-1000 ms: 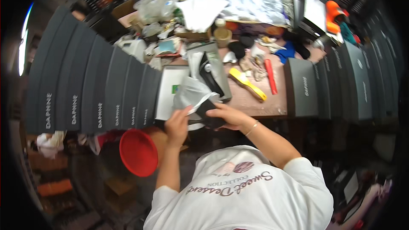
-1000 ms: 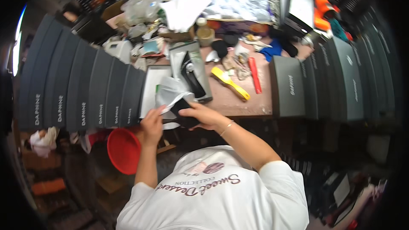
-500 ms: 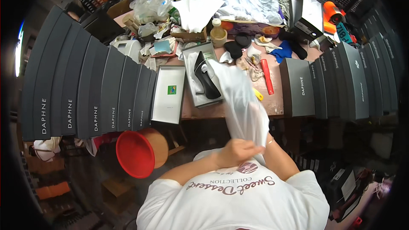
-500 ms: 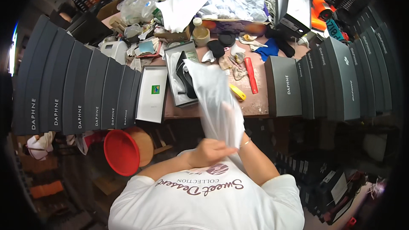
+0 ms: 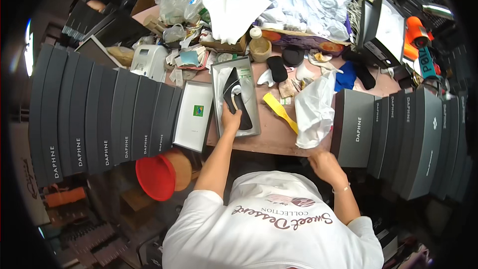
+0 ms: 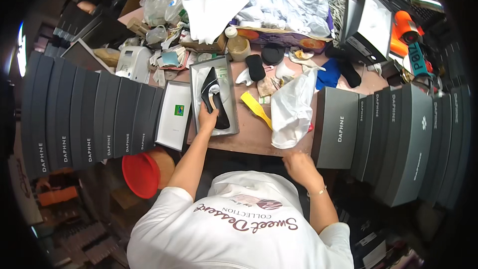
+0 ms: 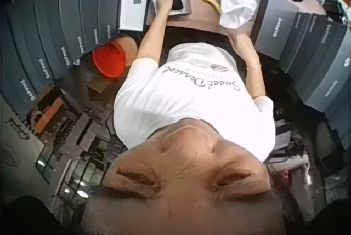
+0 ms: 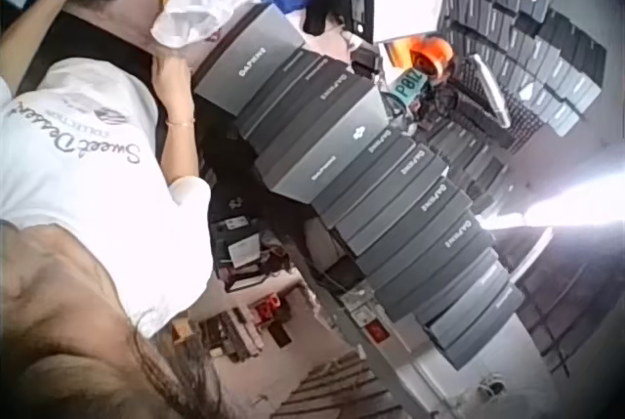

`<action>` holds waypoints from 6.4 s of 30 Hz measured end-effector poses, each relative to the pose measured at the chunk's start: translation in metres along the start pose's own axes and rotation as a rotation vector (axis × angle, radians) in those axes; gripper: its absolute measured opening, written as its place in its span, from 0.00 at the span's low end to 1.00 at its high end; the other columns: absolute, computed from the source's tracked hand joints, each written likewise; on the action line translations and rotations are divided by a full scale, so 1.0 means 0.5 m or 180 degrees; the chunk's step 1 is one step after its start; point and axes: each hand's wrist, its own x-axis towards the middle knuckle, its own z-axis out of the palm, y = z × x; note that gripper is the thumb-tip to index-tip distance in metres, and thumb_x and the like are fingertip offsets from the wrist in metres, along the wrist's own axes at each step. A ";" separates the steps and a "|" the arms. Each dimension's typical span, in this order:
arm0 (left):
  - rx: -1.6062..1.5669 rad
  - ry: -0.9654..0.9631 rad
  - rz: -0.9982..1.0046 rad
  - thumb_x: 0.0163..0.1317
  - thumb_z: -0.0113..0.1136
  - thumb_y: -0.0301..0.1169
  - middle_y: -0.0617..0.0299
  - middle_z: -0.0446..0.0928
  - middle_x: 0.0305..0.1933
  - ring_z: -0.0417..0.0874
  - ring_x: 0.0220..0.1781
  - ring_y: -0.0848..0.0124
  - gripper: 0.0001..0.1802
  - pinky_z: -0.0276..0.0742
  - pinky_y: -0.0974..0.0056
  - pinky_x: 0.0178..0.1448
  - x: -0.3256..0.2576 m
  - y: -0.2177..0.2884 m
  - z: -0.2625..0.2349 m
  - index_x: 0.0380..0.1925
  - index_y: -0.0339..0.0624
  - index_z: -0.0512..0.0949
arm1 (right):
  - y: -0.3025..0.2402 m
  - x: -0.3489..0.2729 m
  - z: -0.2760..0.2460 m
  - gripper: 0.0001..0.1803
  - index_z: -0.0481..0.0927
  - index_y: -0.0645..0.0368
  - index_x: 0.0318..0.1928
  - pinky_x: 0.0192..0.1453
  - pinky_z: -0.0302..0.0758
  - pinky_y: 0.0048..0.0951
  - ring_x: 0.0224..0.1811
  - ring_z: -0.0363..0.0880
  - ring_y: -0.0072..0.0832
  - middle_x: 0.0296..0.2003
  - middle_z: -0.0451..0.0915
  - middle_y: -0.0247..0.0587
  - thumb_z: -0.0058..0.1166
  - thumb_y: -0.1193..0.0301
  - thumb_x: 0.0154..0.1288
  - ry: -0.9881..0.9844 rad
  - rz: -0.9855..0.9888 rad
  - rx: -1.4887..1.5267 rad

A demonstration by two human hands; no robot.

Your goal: Cleaning shoes with a cloth and packing them into dust bags and shoeboxes.

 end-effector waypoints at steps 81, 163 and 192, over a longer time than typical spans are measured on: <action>0.0277 -0.0861 0.3961 0.46 0.57 0.16 0.55 0.76 0.28 0.78 0.26 0.62 0.20 0.73 0.63 0.29 -0.246 0.273 -0.277 0.43 0.38 0.79 | -0.294 0.274 0.000 0.26 0.67 0.61 0.62 0.60 0.70 0.29 0.56 0.72 0.25 0.55 0.74 0.36 0.52 0.67 0.66 0.0168 -0.0235 0.5360; 0.0642 0.0089 0.3884 0.40 0.64 0.19 0.59 0.75 0.36 0.76 0.35 0.61 0.16 0.74 0.61 0.35 -0.171 0.390 -0.249 0.34 0.39 0.82 | -0.182 0.201 0.032 0.39 0.60 0.63 0.62 0.39 0.85 0.46 0.44 0.77 0.53 0.45 0.74 0.60 0.57 0.57 0.54 -0.1490 -0.1646 0.6439; -0.3040 -0.2306 -0.0448 0.57 0.65 0.39 0.57 0.69 0.61 0.75 0.57 0.62 0.34 0.71 0.55 0.60 -0.163 0.186 -0.301 0.62 0.43 0.64 | -0.468 0.262 0.101 0.29 0.61 0.64 0.65 0.60 0.71 0.33 0.59 0.72 0.32 0.59 0.71 0.46 0.51 0.71 0.66 0.2160 -0.1153 0.1794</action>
